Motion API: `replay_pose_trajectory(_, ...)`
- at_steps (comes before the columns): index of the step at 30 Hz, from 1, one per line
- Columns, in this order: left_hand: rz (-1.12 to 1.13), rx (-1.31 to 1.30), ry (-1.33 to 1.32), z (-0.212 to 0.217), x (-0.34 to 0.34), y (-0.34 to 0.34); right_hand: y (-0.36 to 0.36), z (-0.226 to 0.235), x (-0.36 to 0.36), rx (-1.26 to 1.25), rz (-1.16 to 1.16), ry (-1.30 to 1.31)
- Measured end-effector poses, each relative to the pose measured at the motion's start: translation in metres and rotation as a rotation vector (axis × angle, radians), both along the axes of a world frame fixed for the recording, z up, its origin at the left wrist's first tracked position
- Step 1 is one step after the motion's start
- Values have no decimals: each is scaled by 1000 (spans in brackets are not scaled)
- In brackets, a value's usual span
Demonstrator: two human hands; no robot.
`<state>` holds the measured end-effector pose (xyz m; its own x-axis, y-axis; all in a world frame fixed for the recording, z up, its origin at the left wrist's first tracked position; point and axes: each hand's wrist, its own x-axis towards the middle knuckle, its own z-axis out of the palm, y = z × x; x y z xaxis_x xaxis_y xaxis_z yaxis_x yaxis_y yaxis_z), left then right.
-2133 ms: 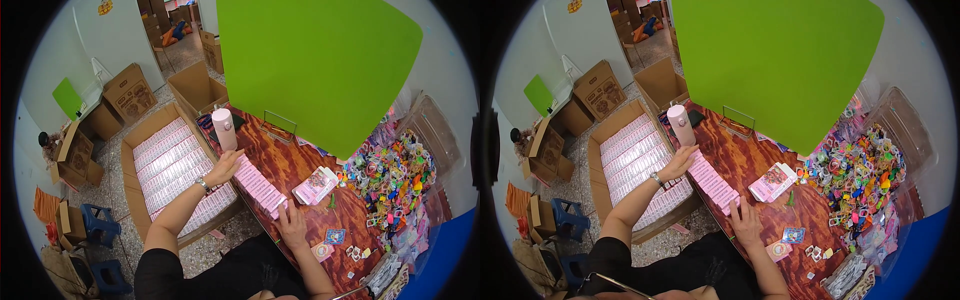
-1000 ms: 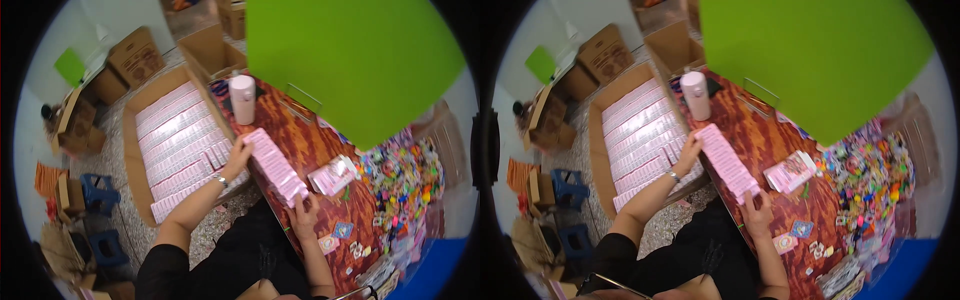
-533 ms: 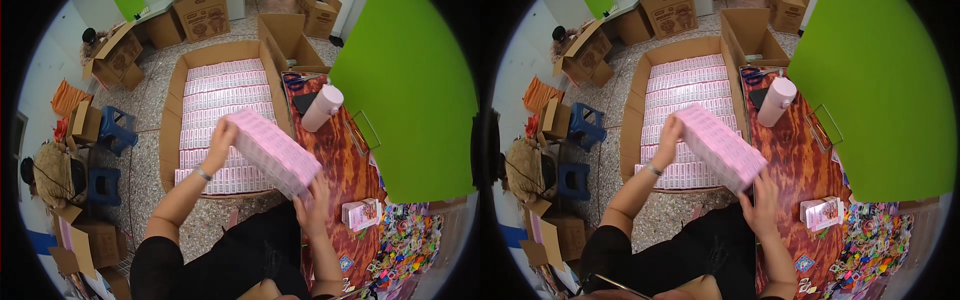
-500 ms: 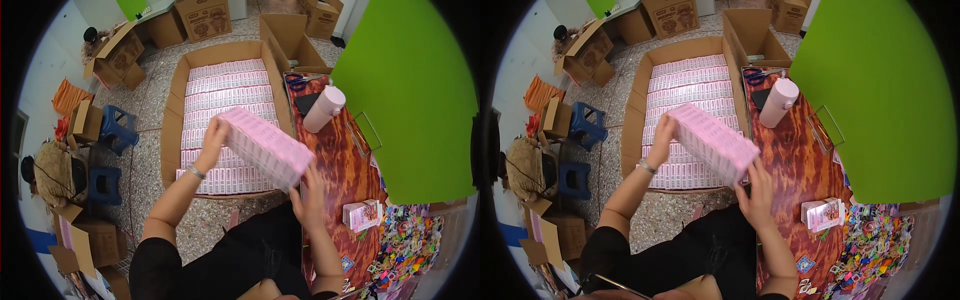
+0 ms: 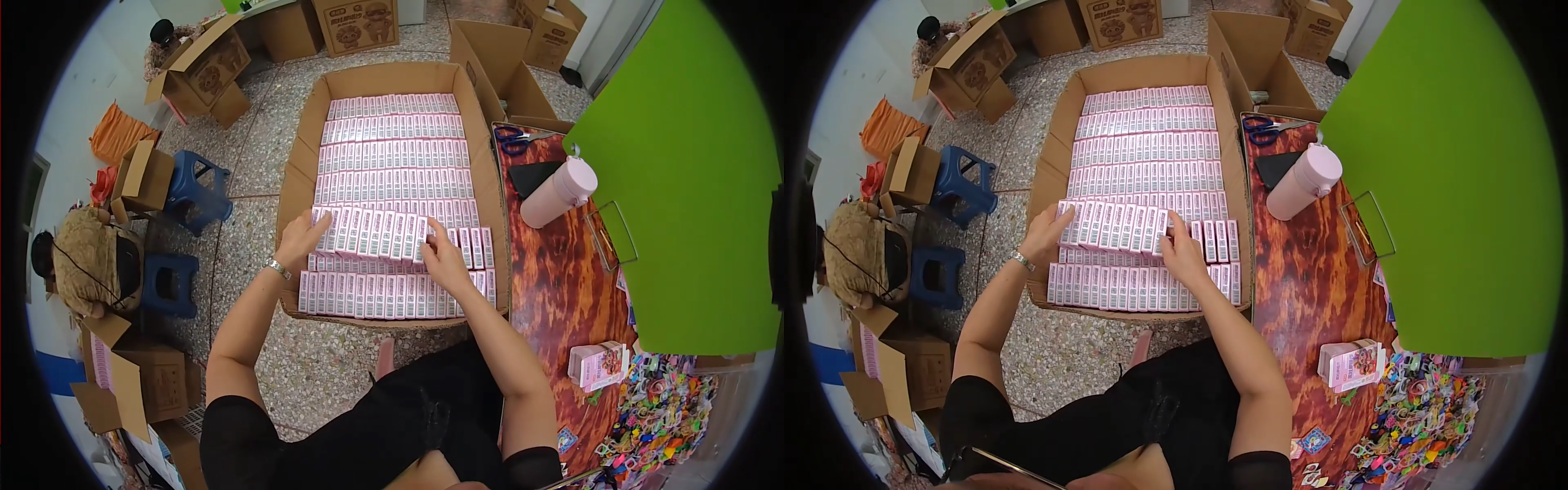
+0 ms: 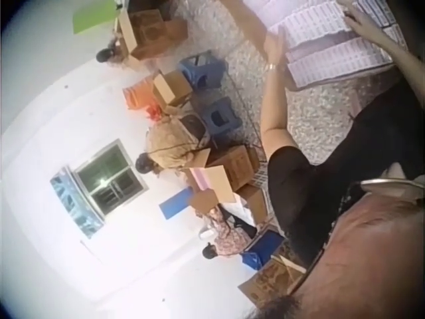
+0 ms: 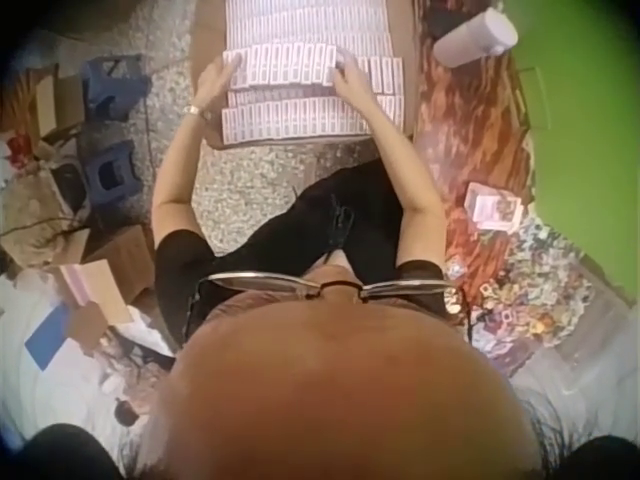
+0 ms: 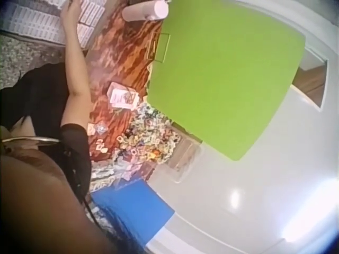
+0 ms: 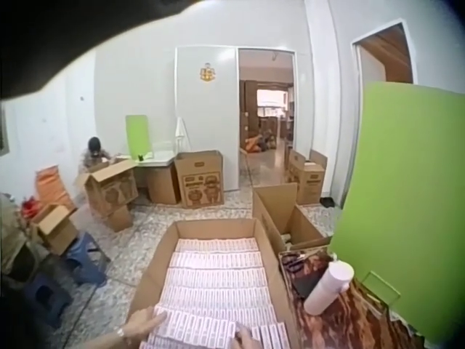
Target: Pack small colorful items into pink cardboard boxes and arrange them into a larger shipping carton.
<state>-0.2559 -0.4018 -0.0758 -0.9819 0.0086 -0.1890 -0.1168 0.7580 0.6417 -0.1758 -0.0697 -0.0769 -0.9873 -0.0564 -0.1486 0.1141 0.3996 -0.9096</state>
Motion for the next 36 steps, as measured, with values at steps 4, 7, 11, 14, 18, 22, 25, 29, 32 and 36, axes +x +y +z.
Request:
replay_pose_trajectory(4, -43, -65, -44, -2, -4, 18, 8, -33, -2, 191, -48, 160)
replay_pose_trajectory(7, -72, -56, -45, -4, 3, 20, 5, -34, 1, 284, -68, 274)
replay_pose_trajectory(11, -73, -48, -142, -15, 3, 22, 14, -24, 0, 287, 34, 87)
replay_pose_trajectory(14, -107, -106, -162, -14, 9, 33, 23, -25, 1, 430, 42, 98)
replay_pose_trajectory(18, -154, -109, -164, -8, 20, 46, 29, -22, 4, 521, 59, 45)
replay_pose_trajectory(22, -202, -150, -205, -20, 19, 47, 26, -17, 4, 712, 115, 40)
replay_pose_trajectory(25, -228, -216, -226, -20, 20, 56, 28, -22, 5, 874, 166, 38)
replay_pose_trajectory(29, -224, -223, -171, -27, 30, 58, 26, -22, 3, 957, 180, 37)
replay_pose_trajectory(32, -226, -204, -129, -30, 31, 57, 26, -14, -1, 959, 202, 160)
replay_pose_trajectory(36, -215, -193, -104, -41, 32, 56, 12, -14, -4, 920, 269, 275)
